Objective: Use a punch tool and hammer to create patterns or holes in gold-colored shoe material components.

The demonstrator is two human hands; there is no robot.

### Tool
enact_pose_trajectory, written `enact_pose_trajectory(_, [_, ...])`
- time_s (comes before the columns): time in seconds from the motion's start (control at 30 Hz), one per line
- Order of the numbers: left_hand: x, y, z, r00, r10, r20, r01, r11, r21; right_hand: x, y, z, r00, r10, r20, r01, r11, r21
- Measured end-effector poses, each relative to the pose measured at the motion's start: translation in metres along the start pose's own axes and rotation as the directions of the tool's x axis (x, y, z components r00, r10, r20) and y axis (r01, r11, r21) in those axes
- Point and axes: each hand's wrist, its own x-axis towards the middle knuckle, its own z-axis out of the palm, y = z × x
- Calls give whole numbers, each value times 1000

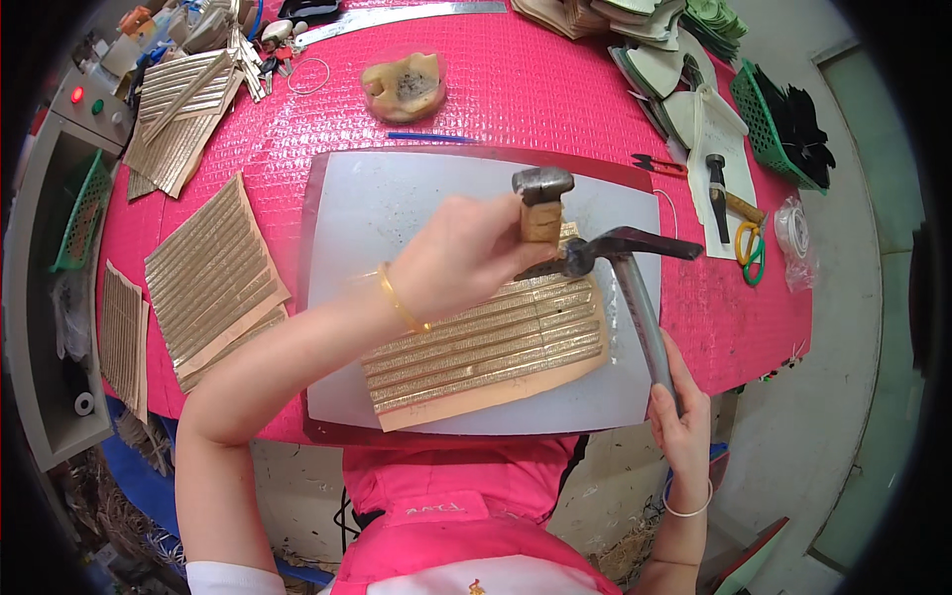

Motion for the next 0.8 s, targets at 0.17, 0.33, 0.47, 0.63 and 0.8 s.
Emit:
enact_pose_trajectory(0.17, [4, -11, 2, 1000, 13, 8, -14, 977, 211, -5, 11, -4, 998, -34, -47, 37, 997, 74])
enact_pose_trajectory(0.33, [5, -23, 10, 997, 71, -21, -67, 986, 151, -4, 13, -8, 1000, 12, -25, -11, 999, 51])
enact_pose_trajectory(0.47, [7, -18, 10, 998, 63, 13, -64, 969, 240, -1, 19, -7, 998, -34, -46, 37, 997, 63])
enact_pose_trajectory(0.63, [3, -19, 13, 980, 198, -17, -182, 931, 317, -5, 20, -10, 998, -18, -62, 26, 992, 124])
enact_pose_trajectory(0.8, [-1, -23, 19, 964, 262, -37, -230, 899, 374, -25, 9, -81, 736, -452, -504, 639, 709, 298])
